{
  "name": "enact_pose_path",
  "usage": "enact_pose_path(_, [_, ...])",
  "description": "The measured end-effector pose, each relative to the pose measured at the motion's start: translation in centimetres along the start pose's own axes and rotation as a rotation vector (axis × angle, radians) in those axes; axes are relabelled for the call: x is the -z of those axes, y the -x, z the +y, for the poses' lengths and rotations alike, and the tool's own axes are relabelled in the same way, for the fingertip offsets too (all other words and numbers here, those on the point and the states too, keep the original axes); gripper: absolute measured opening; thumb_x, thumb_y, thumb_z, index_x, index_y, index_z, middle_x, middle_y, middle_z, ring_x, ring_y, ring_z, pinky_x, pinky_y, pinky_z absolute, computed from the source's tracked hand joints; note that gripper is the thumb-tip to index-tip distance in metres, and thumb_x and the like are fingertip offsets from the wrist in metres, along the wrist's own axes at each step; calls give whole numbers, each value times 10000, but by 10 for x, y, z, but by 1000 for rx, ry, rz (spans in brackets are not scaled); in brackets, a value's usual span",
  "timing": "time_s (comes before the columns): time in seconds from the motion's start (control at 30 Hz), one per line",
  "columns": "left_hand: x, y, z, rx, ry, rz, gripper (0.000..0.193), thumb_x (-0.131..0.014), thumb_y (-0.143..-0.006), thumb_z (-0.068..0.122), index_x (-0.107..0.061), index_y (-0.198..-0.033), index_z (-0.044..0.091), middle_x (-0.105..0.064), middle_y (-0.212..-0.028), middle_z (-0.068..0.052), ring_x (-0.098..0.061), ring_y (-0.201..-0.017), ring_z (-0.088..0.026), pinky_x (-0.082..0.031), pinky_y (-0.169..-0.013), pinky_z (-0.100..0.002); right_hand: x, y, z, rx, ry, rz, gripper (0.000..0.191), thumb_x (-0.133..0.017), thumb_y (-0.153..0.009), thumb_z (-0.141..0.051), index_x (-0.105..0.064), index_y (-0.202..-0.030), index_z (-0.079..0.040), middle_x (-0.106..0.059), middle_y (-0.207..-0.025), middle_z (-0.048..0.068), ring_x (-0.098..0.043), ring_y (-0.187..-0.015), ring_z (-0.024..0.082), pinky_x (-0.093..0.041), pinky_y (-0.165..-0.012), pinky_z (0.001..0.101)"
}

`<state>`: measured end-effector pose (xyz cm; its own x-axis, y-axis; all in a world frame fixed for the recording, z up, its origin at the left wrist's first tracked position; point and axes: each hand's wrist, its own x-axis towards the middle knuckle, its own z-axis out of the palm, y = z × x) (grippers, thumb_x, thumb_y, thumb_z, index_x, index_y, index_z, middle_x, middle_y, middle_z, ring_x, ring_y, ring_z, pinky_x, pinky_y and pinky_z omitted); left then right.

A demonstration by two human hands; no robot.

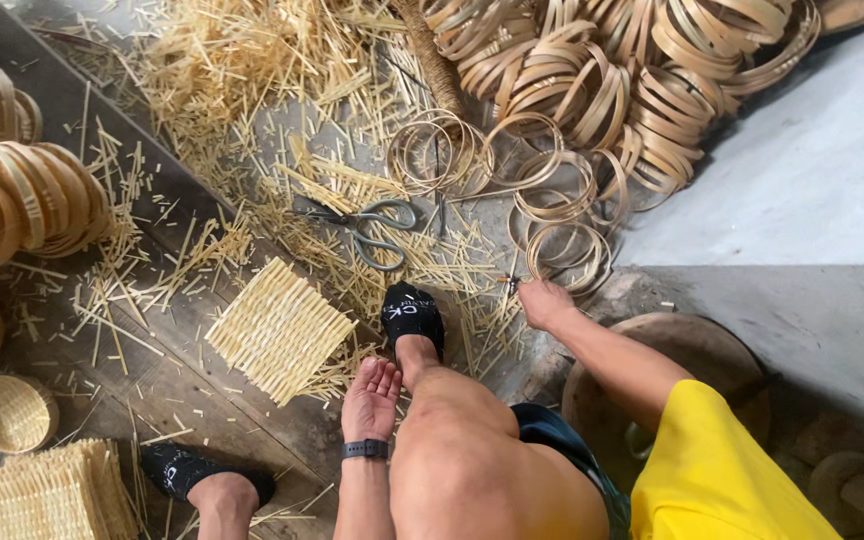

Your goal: The person sits on the floor of a basket workshop and assembles small round bamboo baskets. They trim the edge of a woven bamboo disc with scissors, fit a bent bamboo rim ring around it, press the woven disc into a round wooden base, and set finished baskets onto a growing pile.

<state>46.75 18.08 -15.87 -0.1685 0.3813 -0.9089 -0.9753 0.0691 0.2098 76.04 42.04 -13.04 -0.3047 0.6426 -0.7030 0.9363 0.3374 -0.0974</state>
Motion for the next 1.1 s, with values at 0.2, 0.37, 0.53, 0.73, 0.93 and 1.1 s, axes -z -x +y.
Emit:
enact_pose_path(0.2, [2, 1, 5, -27, -31, 13, 143, -743, -883, 139, -681, -987, 63, -731, -931, -56, -709, -899, -206, -604, -845, -388, -6, -2, -1, 15, 73, -31, 217, -662, -829, -59, -721, -1037, -42, -687, -1162, 210, -676, -1104, 389, -557, -922, 484])
enact_pose_path(0.37, [4, 5, 9, -26, -12, 14, 148, -752, -901, 139, -667, -989, 54, -721, -937, -56, -706, -906, -211, -602, -844, -381, -9, 2, 0, 53, 66, -48, 233, -649, -837, -38, -734, -1055, -34, -713, -1144, 208, -705, -1091, 369, -574, -922, 450])
enact_pose_path(0.53, [3, 12, 12, -40, -29, 28, 162, -745, -902, 124, -667, -1012, 36, -720, -950, -71, -707, -911, -218, -605, -853, -370, 7, 10, -8, 17, 112, -115, 207, -676, -822, -12, -724, -1023, 7, -723, -1094, 209, -725, -1035, 347, -598, -879, 429])
enact_pose_path(0.73, [0, 15, 13, -45, -45, 47, 152, -732, -898, 118, -668, -1021, 57, -715, -939, -65, -701, -907, -217, -606, -849, -380, 64, 4, 32, -181, -215, 196, 156, -690, -861, -112, -715, -996, -38, -707, -961, 167, -708, -943, 316, -575, -884, 471])
enact_pose_path(0.93, [1, 12, 8, -45, -53, 7, 134, -732, -919, 135, -669, -999, 48, -720, -936, -65, -706, -910, -215, -608, -848, -380, 83, -27, 92, -400, 7, 319, 383, -756, -761, -153, -728, -1093, 37, -713, -1125, 258, -703, -1047, 391, -582, -876, 460])
enact_pose_path(1.1, [0, 12, 10, -53, -55, 28, 128, -720, -921, 142, -674, -995, 49, -723, -927, -62, -706, -893, -212, -609, -830, -385, 84, -35, 88, -382, -164, 320, 235, -723, -826, -141, -786, -1039, -65, -742, -1100, 226, -709, -1025, 397, -575, -881, 472])
